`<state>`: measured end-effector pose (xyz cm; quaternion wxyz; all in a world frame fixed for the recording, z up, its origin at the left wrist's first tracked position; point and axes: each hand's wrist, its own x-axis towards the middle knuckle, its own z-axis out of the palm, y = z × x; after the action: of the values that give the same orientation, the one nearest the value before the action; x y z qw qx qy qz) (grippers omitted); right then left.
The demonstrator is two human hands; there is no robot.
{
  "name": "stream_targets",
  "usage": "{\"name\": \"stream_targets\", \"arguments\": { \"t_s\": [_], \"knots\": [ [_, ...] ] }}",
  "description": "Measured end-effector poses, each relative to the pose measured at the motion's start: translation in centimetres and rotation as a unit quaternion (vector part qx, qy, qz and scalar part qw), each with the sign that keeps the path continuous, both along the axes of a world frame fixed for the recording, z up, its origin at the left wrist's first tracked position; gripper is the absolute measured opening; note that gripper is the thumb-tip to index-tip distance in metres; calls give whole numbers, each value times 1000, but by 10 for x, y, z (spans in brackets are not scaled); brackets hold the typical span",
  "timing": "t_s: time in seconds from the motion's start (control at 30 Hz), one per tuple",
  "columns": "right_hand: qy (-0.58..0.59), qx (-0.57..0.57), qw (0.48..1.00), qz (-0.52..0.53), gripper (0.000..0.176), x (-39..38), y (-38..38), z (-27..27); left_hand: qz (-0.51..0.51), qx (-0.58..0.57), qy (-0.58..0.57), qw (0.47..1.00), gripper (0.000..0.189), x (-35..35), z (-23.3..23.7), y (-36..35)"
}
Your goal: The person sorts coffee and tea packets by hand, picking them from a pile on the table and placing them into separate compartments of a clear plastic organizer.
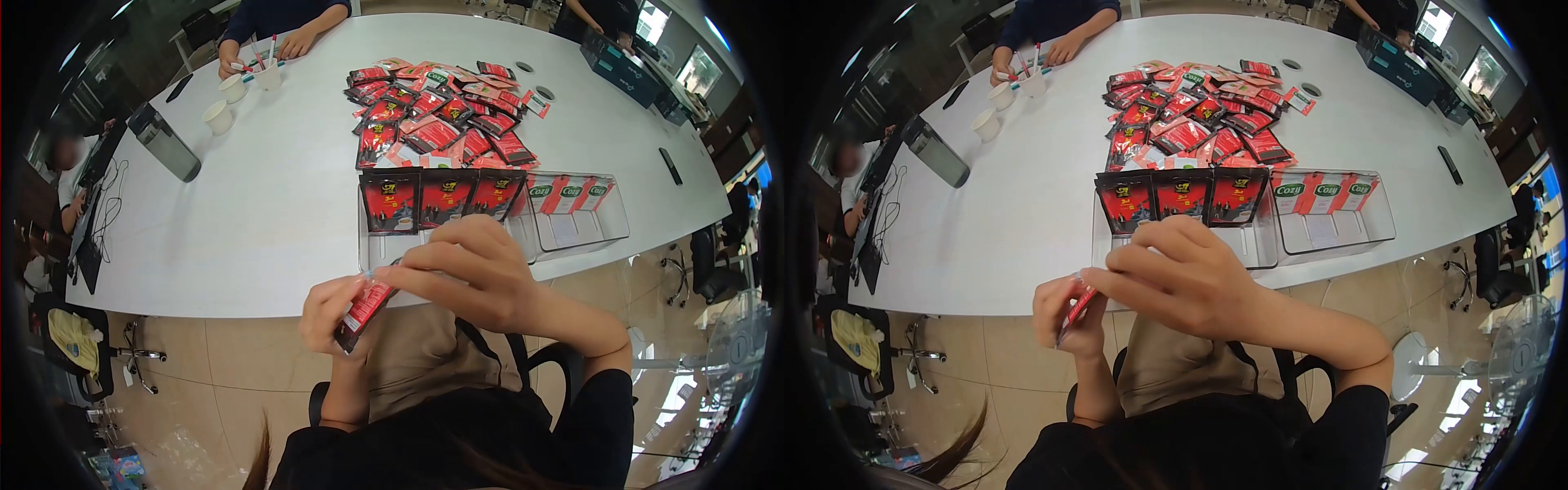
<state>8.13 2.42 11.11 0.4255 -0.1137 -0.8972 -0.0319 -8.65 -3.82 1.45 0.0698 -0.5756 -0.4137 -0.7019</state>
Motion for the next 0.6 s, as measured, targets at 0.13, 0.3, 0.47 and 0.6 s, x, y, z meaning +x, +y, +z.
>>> {"name": "stream_targets", "arguments": {
  "t_s": [0.13, 0.3, 0.47, 0.6],
  "knots": [
    [2, -99, 995, -28, 44, 18, -6, -4, -91, 11, -172, 981, 53, 7, -1, -7],
    [20, -177, 984, -12, 46, 35, -19, -13, -153, -2, -94, 984, 53, 20, 7, -1],
    [-2, -179, 984, -17, 37, 53, -20, -7, -164, -29, -20, 986, 35, 34, 13, 1],
    [47, -214, 970, -102, 29, 75, 2, 9, -3, -31, 59, 998, 31, 25, 14, 12]
  ]
}}
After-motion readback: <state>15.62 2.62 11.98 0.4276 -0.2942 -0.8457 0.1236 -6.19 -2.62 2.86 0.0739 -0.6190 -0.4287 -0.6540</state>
